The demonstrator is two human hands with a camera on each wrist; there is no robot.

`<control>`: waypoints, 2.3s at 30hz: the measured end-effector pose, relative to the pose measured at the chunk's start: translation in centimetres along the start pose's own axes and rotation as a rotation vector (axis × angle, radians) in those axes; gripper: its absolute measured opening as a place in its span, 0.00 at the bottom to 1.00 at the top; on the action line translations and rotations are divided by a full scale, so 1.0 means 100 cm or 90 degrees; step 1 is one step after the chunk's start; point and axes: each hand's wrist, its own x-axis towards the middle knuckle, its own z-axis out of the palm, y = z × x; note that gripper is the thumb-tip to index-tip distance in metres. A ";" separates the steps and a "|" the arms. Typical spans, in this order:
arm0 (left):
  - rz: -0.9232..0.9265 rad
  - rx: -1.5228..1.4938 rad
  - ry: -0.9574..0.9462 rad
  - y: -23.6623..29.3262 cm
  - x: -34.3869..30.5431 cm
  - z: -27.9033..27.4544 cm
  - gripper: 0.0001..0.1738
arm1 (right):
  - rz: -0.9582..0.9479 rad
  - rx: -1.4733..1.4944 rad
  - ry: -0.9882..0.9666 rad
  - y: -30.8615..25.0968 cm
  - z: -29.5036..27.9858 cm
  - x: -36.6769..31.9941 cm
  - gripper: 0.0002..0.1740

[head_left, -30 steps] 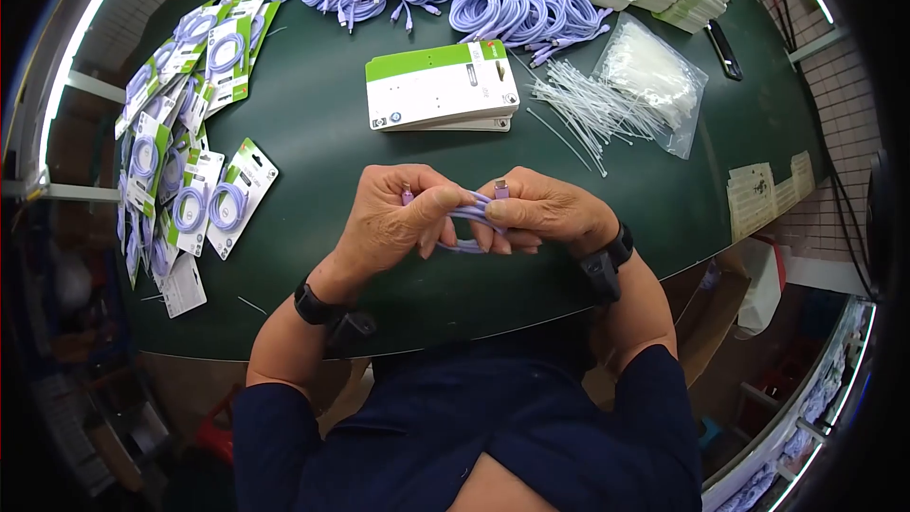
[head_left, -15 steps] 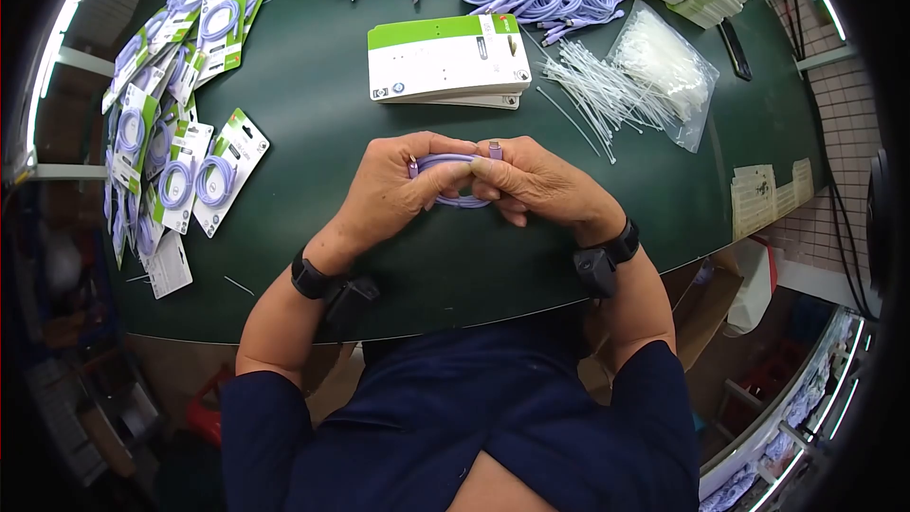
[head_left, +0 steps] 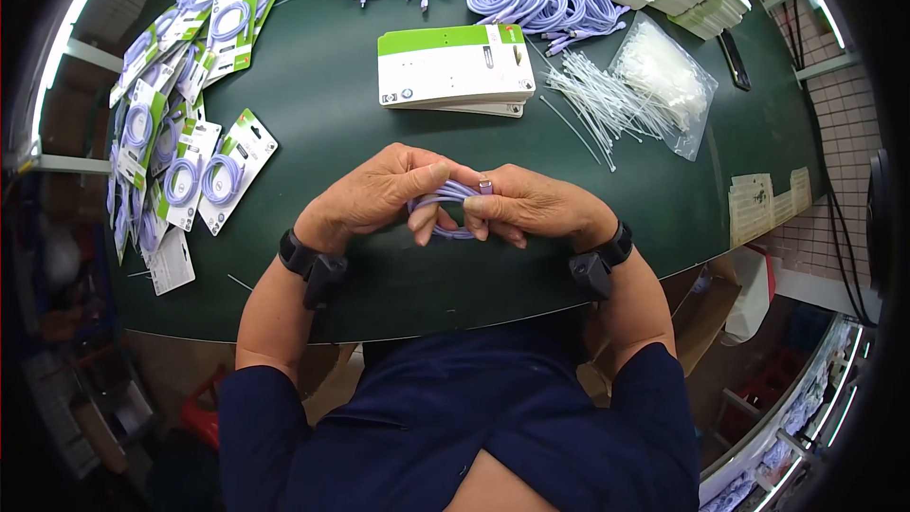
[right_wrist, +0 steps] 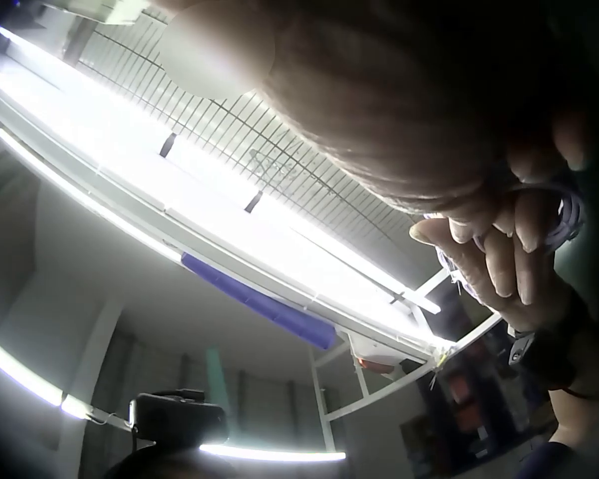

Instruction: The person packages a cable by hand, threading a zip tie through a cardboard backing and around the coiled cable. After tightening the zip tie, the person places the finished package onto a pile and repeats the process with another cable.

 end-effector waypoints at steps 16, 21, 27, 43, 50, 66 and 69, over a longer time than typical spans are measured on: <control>0.265 -0.034 0.262 -0.023 0.016 0.024 0.27 | -0.057 0.147 0.187 -0.002 0.005 0.001 0.25; 0.211 0.164 0.250 -0.013 0.010 0.015 0.27 | -0.023 0.106 0.176 -0.002 0.007 0.003 0.25; 0.152 0.255 0.233 -0.010 0.004 0.017 0.27 | 0.000 0.060 0.185 0.000 0.006 0.001 0.25; 0.093 0.381 0.276 -0.008 0.008 0.023 0.25 | 0.008 -0.033 0.124 -0.001 -0.001 0.000 0.20; 0.299 0.537 0.331 -0.020 0.014 0.019 0.30 | -0.119 0.102 0.146 0.013 -0.002 0.004 0.21; 0.254 0.705 0.328 -0.018 0.022 0.006 0.19 | -0.122 0.082 0.210 0.029 -0.011 0.013 0.20; 0.379 0.815 0.283 -0.027 0.026 -0.020 0.19 | -0.134 0.049 0.212 0.027 -0.008 0.015 0.19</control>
